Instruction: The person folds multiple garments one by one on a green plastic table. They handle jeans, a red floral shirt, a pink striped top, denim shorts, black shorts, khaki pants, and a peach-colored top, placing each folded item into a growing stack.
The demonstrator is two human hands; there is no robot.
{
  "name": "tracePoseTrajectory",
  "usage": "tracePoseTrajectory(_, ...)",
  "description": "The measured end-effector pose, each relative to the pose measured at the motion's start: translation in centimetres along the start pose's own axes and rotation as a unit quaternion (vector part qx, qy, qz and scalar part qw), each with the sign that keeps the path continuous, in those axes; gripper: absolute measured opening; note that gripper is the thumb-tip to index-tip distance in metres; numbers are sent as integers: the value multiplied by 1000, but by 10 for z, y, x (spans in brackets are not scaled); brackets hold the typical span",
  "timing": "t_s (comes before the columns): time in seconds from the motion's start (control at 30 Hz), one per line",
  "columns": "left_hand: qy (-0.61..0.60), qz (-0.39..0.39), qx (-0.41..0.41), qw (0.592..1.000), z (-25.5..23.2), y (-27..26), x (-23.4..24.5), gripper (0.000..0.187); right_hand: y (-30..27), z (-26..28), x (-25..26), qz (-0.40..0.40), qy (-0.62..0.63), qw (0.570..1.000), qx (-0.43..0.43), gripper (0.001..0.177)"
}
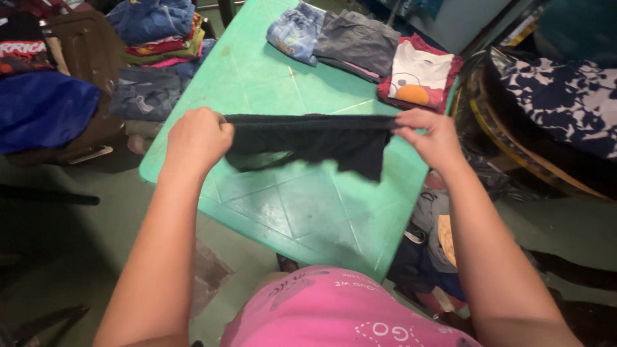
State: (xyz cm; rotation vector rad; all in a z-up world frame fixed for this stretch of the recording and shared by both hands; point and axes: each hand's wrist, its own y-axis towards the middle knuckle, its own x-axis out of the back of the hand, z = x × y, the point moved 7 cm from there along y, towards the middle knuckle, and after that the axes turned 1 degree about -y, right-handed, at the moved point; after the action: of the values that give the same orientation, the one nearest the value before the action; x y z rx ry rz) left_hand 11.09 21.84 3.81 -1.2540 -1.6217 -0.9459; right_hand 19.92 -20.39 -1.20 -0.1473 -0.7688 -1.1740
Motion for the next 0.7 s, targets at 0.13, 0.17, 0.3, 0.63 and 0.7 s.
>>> tracePoseTrajectory(0.13, 23, 30, -13, 999, -13, -5, -5, 46, -3, 5, 18, 9, 41, 998, -56, 19)
tracePoseTrajectory(0.17, 16, -5, -36, 999, -19, -7, 0, 42, -7, 7, 21, 20, 8, 998, -65, 18)
tracePoseTrajectory(0.3, -59, -123, -101, 985, -29, -14, 12, 41, -18, 1, 31, 51, -67, 985, -148, 30)
tracePoseTrajectory(0.63, -532, 53, 82, 841, 1, 5, -67, 32, -11, -25, -6, -26, 358, 895, -265, 19)
tracePoseTrajectory(0.7, -490, 44, 136, 860, 9, 6, -84, 25, -7, -30, -27, -48, 370, 892, -257, 18)
